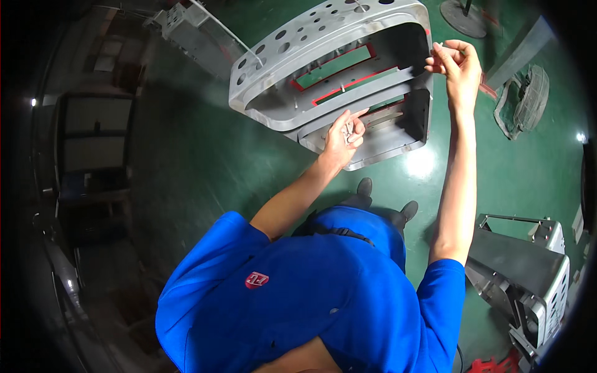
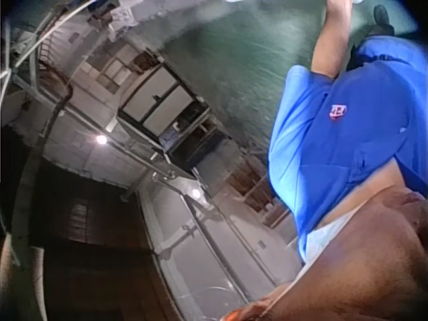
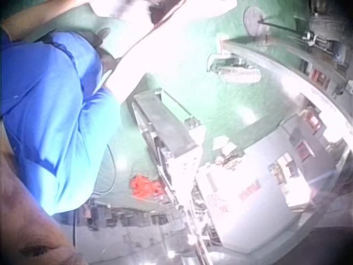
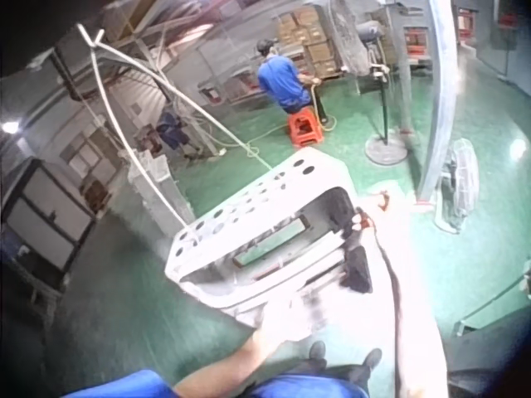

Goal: The recorder is assembling small metal components or fasteners onto a large grey metal frame or housing.

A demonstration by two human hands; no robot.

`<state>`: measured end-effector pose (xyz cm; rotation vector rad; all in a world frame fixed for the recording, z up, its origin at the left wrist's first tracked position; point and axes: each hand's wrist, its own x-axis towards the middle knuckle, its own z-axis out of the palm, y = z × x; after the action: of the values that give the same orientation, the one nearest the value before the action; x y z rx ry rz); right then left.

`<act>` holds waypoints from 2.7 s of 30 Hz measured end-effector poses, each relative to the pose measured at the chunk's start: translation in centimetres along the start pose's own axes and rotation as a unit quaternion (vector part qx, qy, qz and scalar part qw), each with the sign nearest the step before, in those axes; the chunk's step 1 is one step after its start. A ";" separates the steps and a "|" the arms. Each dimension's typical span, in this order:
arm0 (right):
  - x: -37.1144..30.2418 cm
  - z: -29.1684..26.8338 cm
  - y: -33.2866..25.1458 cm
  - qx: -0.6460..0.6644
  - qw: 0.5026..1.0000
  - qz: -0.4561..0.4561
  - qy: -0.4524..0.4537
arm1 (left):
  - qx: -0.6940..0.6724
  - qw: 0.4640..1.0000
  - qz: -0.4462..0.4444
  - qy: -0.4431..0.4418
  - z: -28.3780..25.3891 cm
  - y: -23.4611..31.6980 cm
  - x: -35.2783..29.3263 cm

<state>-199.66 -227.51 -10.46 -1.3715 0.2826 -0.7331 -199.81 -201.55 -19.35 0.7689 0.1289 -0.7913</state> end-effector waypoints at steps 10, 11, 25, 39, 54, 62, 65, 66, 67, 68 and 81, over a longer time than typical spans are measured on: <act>1.9 0.4 -0.1 -0.231 0.971 -0.053 0.002 | 0.026 0.999 0.025 -0.004 -0.4 -0.4 0.0; 1.8 0.7 -0.3 -0.221 0.974 -0.057 0.012 | 0.026 0.999 0.031 -0.010 -0.6 -0.3 0.0; 6.2 2.1 4.3 -0.132 0.984 -0.112 -0.036 | -0.001 0.998 0.057 -0.015 -1.2 -0.2 1.2; -7.2 9.1 2.1 -0.289 0.872 -0.072 -0.389 | -0.026 0.997 0.075 0.016 -3.8 -1.7 3.6; -8.6 9.1 6.8 -0.347 0.796 -0.265 -0.419 | -0.046 0.972 0.128 0.193 -1.2 -1.9 3.2; -7.6 9.6 7.8 -0.280 0.783 -0.338 -0.441 | -0.046 0.976 0.114 0.183 -1.6 -1.7 3.5; -7.8 9.3 7.5 -0.203 0.849 -0.236 -0.428 | -0.043 0.976 0.137 0.162 -1.6 -1.2 3.6; -7.6 9.3 7.2 -0.186 0.866 -0.198 -0.419 | -0.034 0.975 0.134 0.172 -1.6 -1.2 3.9; -7.2 9.4 6.7 -0.172 0.882 -0.162 -0.408 | -0.055 0.981 0.122 0.138 -2.2 -1.0 4.1; -6.4 9.7 6.5 -0.161 0.883 -0.152 -0.414 | -0.061 0.982 0.130 0.120 -2.6 -1.0 4.3; 6.9 11.8 2.5 -0.707 0.320 -0.381 -0.503 | 0.011 0.989 0.140 0.038 -2.6 1.1 2.0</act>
<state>-186.79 -222.48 -8.83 -3.4875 -1.2084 0.1015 -197.17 -200.46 -21.37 0.8168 0.0786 -0.4985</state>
